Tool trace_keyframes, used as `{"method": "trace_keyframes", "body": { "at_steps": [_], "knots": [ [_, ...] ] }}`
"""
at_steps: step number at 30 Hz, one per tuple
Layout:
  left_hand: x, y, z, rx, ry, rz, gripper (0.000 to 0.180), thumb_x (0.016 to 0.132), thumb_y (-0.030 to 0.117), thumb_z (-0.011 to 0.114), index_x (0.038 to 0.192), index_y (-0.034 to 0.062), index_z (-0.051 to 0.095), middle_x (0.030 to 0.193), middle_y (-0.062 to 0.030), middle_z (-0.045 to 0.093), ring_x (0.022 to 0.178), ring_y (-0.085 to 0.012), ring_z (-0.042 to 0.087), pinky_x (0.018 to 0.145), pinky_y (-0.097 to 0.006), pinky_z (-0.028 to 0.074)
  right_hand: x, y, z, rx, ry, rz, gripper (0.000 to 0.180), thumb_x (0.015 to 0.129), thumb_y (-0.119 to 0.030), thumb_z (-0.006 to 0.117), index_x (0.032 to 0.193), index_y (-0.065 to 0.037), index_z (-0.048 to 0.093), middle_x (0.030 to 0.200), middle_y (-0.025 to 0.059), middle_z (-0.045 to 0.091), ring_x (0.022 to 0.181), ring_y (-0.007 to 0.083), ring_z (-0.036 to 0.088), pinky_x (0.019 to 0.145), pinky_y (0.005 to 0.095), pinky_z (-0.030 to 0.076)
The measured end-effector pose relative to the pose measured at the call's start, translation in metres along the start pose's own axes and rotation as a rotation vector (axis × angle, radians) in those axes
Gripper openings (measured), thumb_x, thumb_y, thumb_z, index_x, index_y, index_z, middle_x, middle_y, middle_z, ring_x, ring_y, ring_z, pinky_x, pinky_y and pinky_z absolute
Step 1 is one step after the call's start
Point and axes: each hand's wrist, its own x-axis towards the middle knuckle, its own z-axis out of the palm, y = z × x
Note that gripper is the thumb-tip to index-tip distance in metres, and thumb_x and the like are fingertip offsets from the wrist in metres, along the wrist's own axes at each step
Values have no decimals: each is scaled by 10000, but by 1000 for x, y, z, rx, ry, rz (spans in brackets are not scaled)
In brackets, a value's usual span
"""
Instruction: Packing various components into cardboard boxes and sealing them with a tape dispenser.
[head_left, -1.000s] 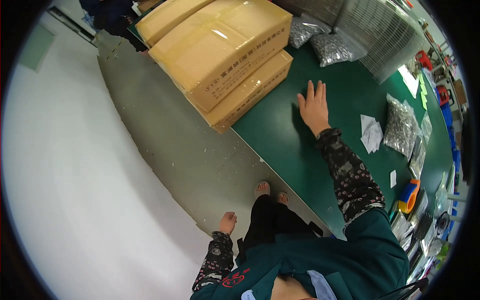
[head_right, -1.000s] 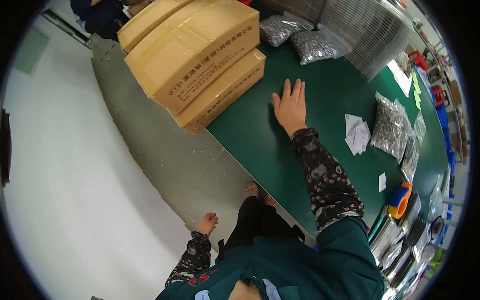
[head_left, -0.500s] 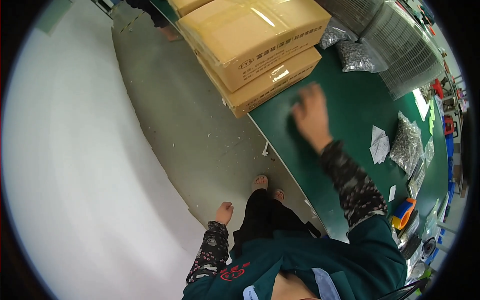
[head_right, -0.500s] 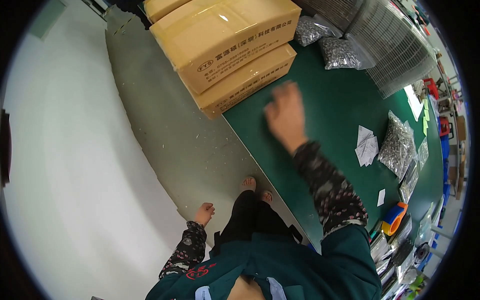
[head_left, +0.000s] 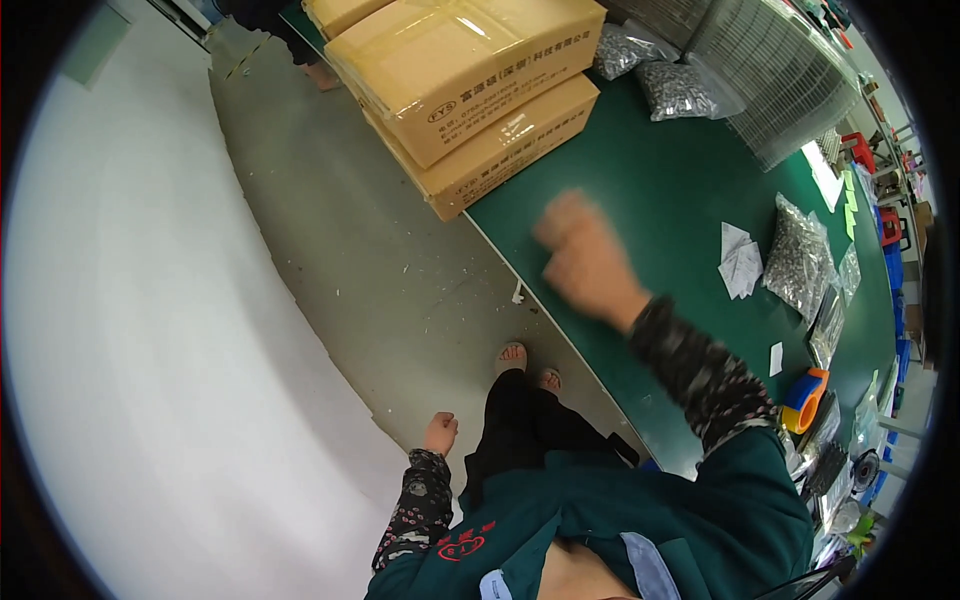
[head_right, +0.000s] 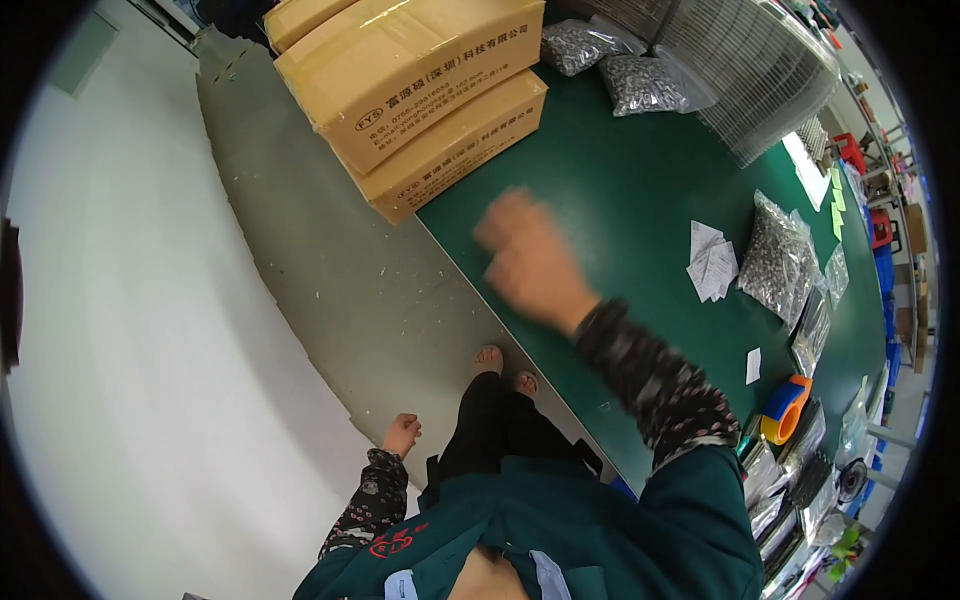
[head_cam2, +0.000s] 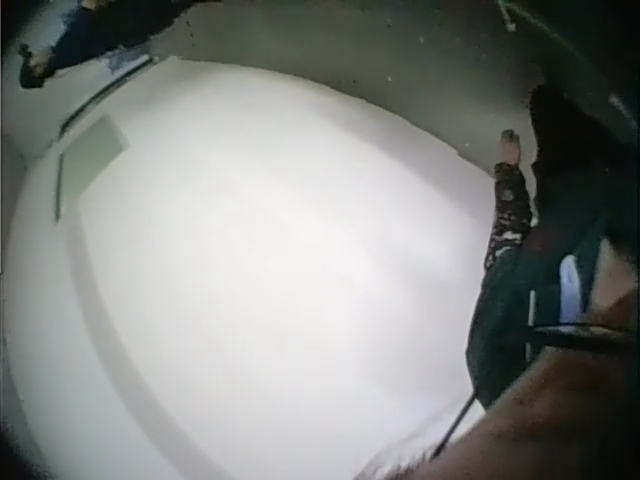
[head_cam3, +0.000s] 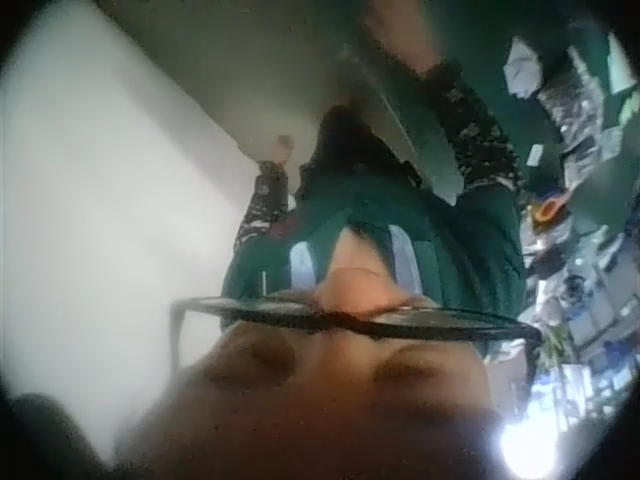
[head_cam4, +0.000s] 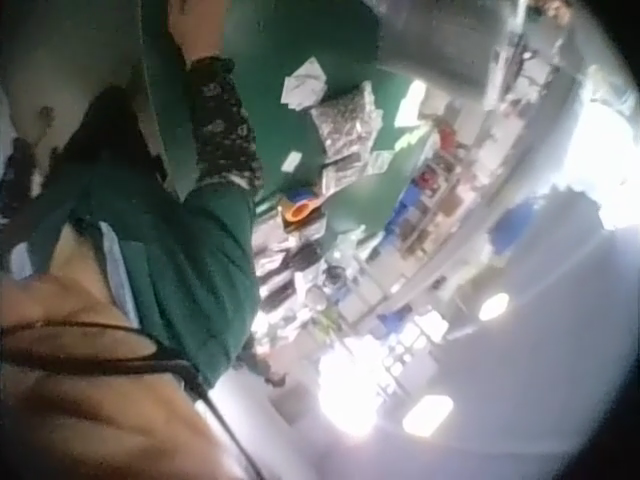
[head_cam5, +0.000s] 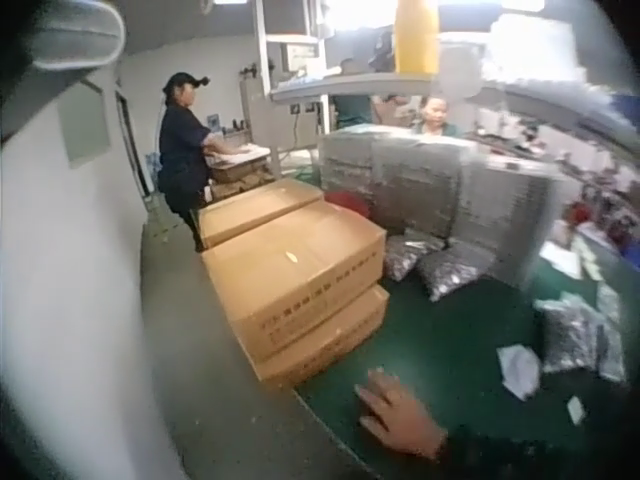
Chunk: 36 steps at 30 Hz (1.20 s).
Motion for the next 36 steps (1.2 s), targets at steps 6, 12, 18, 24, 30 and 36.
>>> {"method": "trace_keyframes", "body": {
  "at_steps": [6, 12, 18, 24, 30, 36],
  "knots": [
    [-16, -11, 7, 28, 18, -66, 338, 819, 191, 517, 1089, -13, 516, 942, -155, 616, 795, -239, 621, 711, -326, 483, 3, -55, 14, -68, -149, 108, 508, 785, -283, 536, 1217, -29, 452, 1312, 188, 355, 1250, 361, 273, 1046, 447, 185],
    [-23, 18, 14, 41, -34, 86, 326, 843, 189, 502, 1131, 37, 486, 960, -104, 593, 804, -187, 600, 647, -305, 476, -45, -164, 7, 452, -277, -447, 551, 755, -298, 561, 1275, -176, 428, 1395, 88, 285, 1319, 279, 196, 1055, 485, 145],
    [-39, 25, 26, -35, 40, 125, 269, 818, 156, 521, 1020, -21, 531, 846, -118, 611, 750, -197, 618, 688, -304, 479, -86, 35, -57, -279, 516, 517, 407, 764, -169, 546, 1085, 75, 495, 1243, 251, 376, 1164, 427, 332, 992, 468, 266],
    [-8, -55, -10, 773, -24, 580, 256, 837, 246, 480, 916, 23, 577, 840, -167, 622, 726, -293, 615, 690, -377, 486, -169, -181, 16, 611, -225, -459, 513, 735, -393, 585, 1156, -109, 516, 1316, 153, 363, 1261, 281, 308, 1029, 469, 232],
    [-8, 71, -12, 606, -61, 364, 237, 850, 227, 469, 873, 15, 572, 802, -141, 606, 629, -259, 589, 597, -366, 473, -190, -78, -89, -12, 367, 524, 542, 728, -189, 589, 1218, -18, 432, 1262, 173, 420, 1238, 360, 299, 1034, 470, 220],
    [-22, 132, 4, 359, -113, 577, 179, 840, 103, 496, 975, -9, 532, 798, -91, 589, 581, -149, 559, 531, -273, 455, -244, -168, -50, 73, -229, 614, 609, 735, -320, 570, 1261, -67, 394, 1330, 189, 323, 1264, 297, 291, 1046, 458, 196]
  ]
}}
